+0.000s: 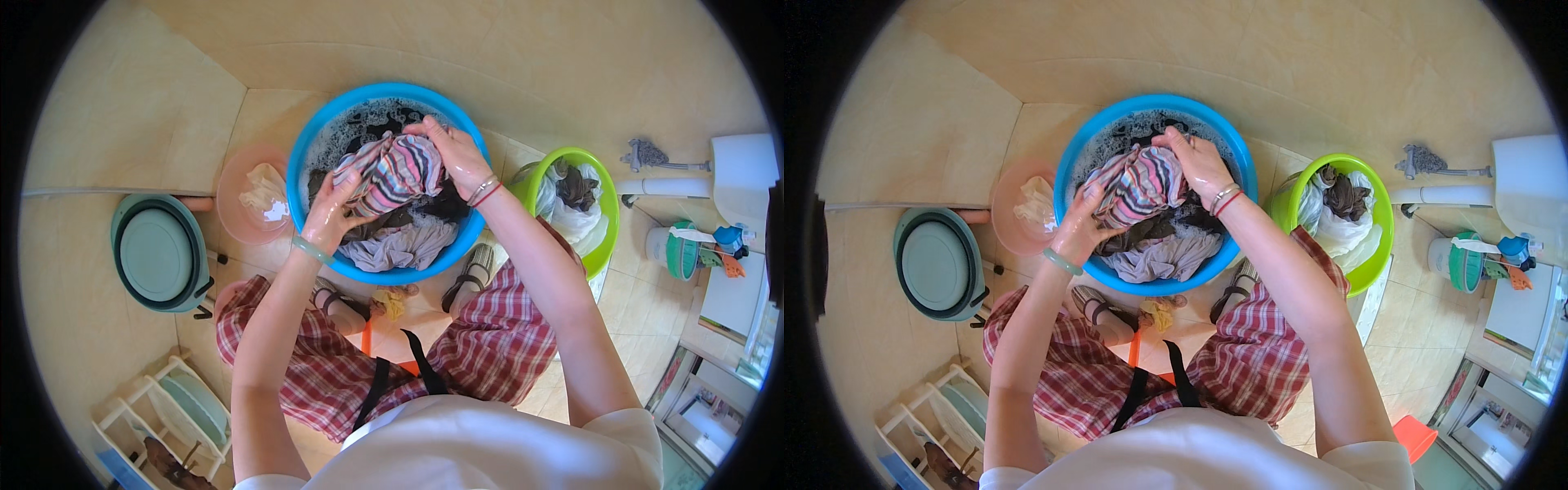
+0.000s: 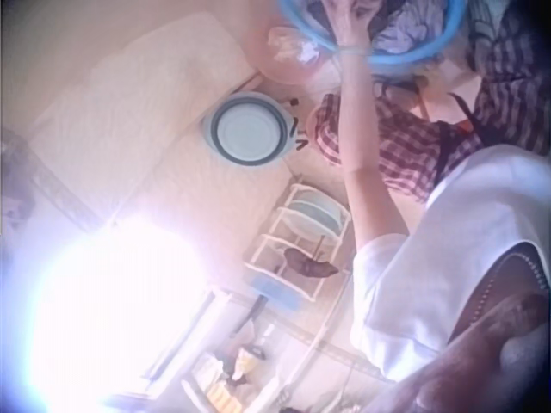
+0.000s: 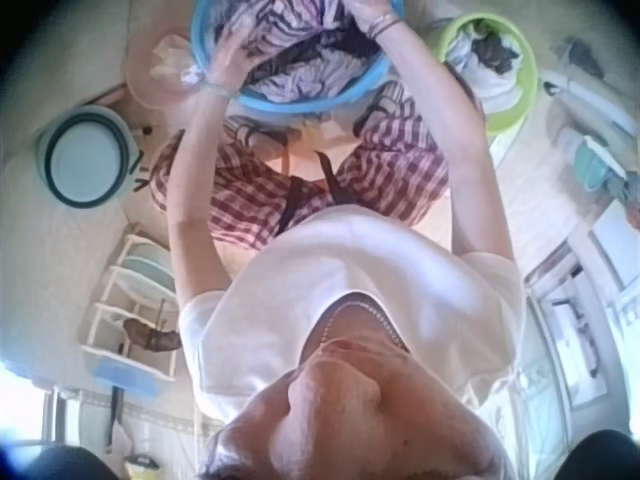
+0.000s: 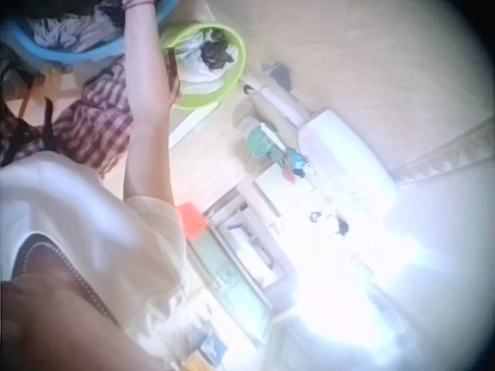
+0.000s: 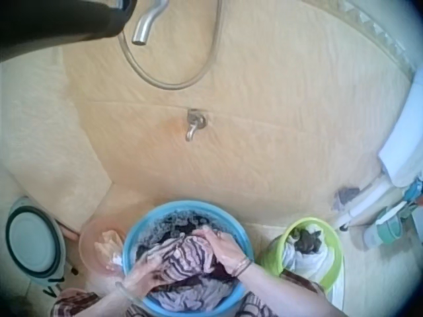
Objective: The person hand-washes various garments in a blue basin filled with soapy water. They scrub and rinse items one by one, including a striped shirt and dark pants, then transfer the washed clothes into a green bucket.
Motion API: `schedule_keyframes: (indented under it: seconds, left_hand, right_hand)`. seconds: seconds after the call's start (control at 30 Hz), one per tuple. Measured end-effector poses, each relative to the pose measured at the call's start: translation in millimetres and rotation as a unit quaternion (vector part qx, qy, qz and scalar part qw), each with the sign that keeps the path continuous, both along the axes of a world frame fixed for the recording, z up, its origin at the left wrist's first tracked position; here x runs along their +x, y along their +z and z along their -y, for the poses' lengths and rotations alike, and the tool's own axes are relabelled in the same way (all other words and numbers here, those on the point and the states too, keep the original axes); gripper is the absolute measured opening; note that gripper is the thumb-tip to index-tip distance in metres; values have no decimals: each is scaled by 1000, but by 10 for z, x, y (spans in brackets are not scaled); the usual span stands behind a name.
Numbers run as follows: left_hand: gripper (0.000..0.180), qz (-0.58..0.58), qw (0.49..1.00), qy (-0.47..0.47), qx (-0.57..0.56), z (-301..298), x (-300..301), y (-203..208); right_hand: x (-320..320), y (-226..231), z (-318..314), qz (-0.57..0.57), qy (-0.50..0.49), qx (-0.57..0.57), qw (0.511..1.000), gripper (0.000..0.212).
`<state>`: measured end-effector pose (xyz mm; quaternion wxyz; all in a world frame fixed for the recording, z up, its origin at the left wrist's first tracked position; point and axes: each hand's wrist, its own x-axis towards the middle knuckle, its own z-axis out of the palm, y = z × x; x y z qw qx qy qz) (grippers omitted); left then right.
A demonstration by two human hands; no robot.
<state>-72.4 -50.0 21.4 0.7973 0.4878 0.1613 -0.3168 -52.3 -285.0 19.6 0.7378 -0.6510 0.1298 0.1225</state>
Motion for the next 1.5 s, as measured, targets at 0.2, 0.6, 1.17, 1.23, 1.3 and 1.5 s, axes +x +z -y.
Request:
schedule_keyframes:
  seconds: [0.2,0.6,1.17,1.23,1.3,1.5]
  left_hand:
    - [42,-16,982,93,-165,100,-56,-74]
    - [44,47,993,55,-88,280,139,650]
    - [43,128,918,-166,-337,2049,-122,1347]
    - [45,93,904,-215,-359,2286,-166,1347]
    - [46,95,893,-265,-351,2578,-258,1369]
    - [68,99,912,-360,-168,2986,-309,837]
  right_hand:
    - [-129,140,173,22,23,-13,999,49]
    - [-448,497,210,-83,114,37,989,78]
    - [-1215,1223,1557,190,-115,-155,963,59]
    - [-1322,1455,1662,206,-177,-257,927,42]
    - [-1528,1466,2039,189,-254,-213,924,31]
    - [-1782,1254,2341,130,-380,-118,908,12]
